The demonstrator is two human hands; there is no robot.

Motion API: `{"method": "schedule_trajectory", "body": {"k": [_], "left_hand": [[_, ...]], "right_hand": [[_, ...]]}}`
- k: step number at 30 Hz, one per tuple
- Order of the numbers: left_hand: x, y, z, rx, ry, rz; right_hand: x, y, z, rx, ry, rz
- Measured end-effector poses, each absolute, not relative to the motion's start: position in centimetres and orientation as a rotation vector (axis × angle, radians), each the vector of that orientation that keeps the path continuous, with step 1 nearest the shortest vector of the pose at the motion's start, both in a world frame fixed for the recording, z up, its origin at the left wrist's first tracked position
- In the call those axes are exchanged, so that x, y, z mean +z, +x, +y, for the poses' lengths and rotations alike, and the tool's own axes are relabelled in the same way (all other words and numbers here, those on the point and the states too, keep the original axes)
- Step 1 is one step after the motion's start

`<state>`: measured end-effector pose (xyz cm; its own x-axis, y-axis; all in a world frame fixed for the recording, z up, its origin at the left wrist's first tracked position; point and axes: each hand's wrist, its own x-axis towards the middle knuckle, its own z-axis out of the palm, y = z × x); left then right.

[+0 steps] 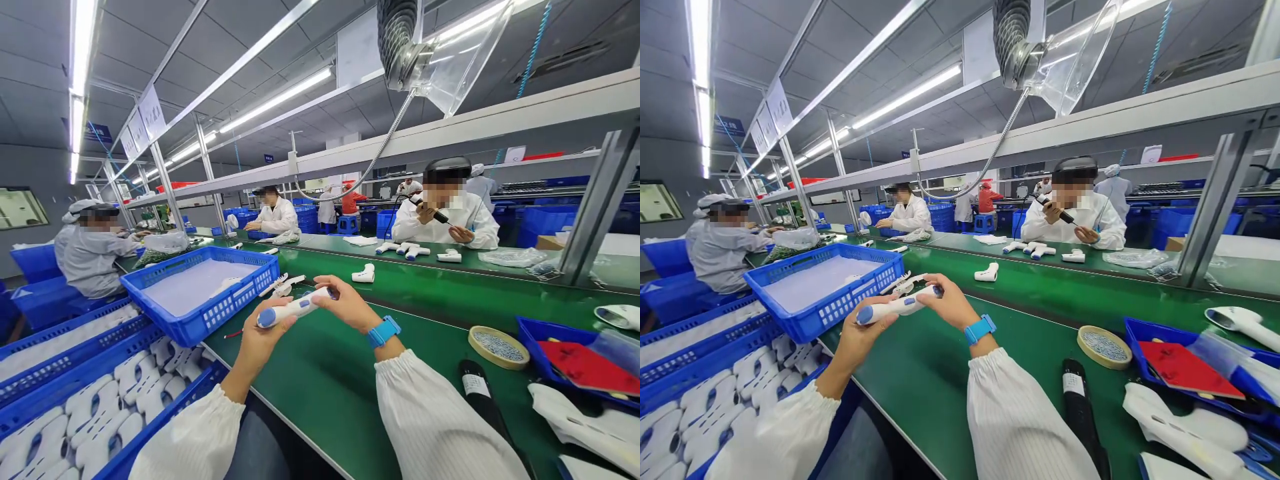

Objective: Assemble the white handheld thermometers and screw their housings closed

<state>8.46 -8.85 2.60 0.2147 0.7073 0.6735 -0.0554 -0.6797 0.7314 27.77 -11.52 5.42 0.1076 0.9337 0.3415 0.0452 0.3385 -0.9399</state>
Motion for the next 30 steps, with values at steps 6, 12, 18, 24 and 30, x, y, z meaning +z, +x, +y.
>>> {"method": "schedule_trajectory", "body": {"k": [6,12,18,24,30], "left_hand": [[-0.7,9.0,-9.6,1.586,2.067,0.577],[-3.0,9.3,-8.1,1.301,2.472,0.342],[-4.8,11.0,-7.4,1.009,2.88,0.142],[-6.3,11.1,-6.6,0.879,2.079,0.501],[-4.4,13.2,-7.4,0.322,1.429,0.343]], "right_hand": [[2.2,27.7,-11.5,1.065,-0.969,-1.098],[0.0,27.3,-11.8,1.09,-0.983,-0.872],[-1.8,27.9,-11.6,1.061,-0.988,-0.601],[-2.1,27.6,-11.9,1.013,-0.867,-0.387],[-3.2,26.5,-11.6,1.0,-0.862,-0.296]]}}
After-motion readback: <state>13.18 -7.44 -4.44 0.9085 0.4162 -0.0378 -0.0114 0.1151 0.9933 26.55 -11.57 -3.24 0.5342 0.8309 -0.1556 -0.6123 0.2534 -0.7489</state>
